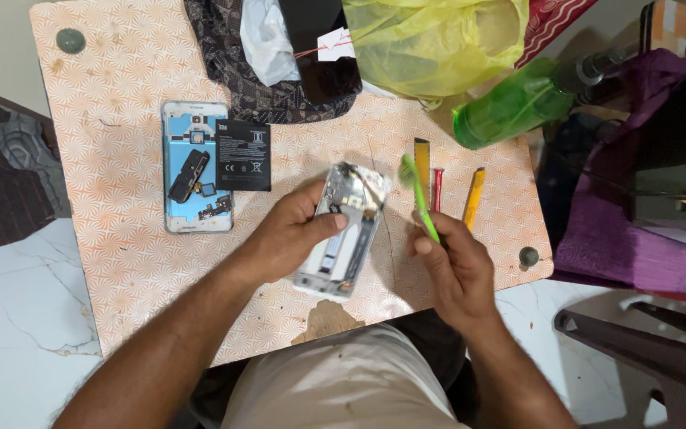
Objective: The person sprays a liquid from a green bottle onto the internal components of a disassembled smartphone. They then use a green toothbrush to scrub the circuit board and other internal parts of the phone.
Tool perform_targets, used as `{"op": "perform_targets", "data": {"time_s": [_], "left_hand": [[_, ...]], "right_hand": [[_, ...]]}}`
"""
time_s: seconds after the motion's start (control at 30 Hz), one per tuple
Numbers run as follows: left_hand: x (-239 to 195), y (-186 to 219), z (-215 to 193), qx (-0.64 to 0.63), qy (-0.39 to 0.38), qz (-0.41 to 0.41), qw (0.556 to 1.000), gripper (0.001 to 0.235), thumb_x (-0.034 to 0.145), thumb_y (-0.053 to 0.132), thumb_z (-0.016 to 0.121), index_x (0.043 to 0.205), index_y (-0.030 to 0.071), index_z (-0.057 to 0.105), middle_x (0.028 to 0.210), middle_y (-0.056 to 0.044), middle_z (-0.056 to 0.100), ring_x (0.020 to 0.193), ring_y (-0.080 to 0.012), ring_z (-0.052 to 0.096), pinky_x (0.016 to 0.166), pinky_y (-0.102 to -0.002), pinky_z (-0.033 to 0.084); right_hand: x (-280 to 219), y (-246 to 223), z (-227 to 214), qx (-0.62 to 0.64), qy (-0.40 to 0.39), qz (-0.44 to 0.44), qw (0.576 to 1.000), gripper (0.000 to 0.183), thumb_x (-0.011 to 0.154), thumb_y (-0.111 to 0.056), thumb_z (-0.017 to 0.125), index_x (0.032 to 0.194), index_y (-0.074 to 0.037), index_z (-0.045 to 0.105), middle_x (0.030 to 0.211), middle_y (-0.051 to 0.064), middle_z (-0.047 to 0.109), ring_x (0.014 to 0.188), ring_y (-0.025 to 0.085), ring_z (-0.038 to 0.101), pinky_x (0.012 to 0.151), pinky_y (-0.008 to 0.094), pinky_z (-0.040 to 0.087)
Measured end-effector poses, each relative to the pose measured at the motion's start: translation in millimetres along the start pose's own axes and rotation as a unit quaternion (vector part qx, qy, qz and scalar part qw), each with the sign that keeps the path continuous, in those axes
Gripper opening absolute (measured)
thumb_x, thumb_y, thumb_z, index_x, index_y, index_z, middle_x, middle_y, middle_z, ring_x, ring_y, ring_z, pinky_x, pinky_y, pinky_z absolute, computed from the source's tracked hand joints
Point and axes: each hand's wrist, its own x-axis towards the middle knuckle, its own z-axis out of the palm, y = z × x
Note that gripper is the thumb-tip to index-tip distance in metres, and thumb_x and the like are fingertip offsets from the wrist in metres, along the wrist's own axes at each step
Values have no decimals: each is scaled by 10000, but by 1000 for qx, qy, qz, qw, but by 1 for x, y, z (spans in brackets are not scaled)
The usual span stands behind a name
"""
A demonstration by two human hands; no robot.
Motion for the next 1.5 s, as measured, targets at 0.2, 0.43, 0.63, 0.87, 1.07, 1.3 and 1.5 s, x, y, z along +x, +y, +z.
{"op": "perform_targets", "data": {"time_s": [0.2, 0.43, 0.63, 0.87, 1.07, 1.3, 1.5], "left_hand": [[-12, 10, 4, 43, -15, 58, 997, 211, 952, 31, 590, 1151, 22, 659, 1133, -27, 581, 1018, -117, 621, 897, -297, 538], [-31, 24, 17, 169, 16, 13, 985, 173, 963, 51, 601, 1129, 13, 631, 1034, -59, 561, 968, -143, 596, 873, -297, 513], [-40, 27, 22, 145, 43, -50, 987, 330, 941, 74, 585, 1271, 60, 589, 1072, -54, 596, 966, -143, 624, 856, -306, 533], [-46, 19, 18, 150, 39, 40, 987, 378, 947, 44, 581, 1323, 15, 572, 1218, -91, 629, 1104, -165, 621, 957, -300, 501], [-46, 12, 14, 175, 49, 61, 982, 382, 942, 36, 594, 1321, -7, 575, 1238, -120, 636, 1160, -199, 613, 1020, -318, 471], [-48, 10, 8, 197, 62, 74, 976, 381, 937, 63, 621, 1305, -21, 572, 1213, -166, 630, 1163, -256, 624, 1023, -342, 475], [-48, 7, 7, 196, 76, 74, 975, 401, 931, 69, 626, 1313, -27, 553, 1220, -163, 625, 1138, -257, 631, 987, -349, 485]], "right_hand": [[7, -17, -33, -226, -13, -152, 962, 318, 968, -33, 674, 1282, -5, 626, 992, 128, 723, 852, 206, 712, 753, 291, 549], [6, -32, -44, -330, -46, -197, 922, 435, 840, -19, 777, 1259, -53, 666, 929, 117, 713, 808, 274, 701, 706, 396, 544], [11, -33, -26, -359, -41, -213, 908, 435, 843, -18, 801, 1252, -122, 697, 969, 100, 731, 826, 265, 715, 717, 395, 552], [16, -40, -16, -362, -46, -221, 904, 460, 811, -6, 785, 1253, -97, 698, 1017, 123, 737, 874, 299, 723, 743, 408, 563], [21, -38, -9, -353, -48, -203, 912, 434, 832, -12, 810, 1243, -93, 697, 1002, 128, 745, 823, 301, 715, 711, 402, 558], [24, -29, -9, -353, -52, -240, 903, 466, 853, 9, 774, 1282, -135, 664, 1034, 117, 751, 870, 281, 736, 756, 390, 587], [26, -26, -2, -342, -61, -207, 915, 468, 874, 28, 778, 1303, -128, 676, 955, 101, 745, 808, 253, 730, 714, 372, 586]]}}
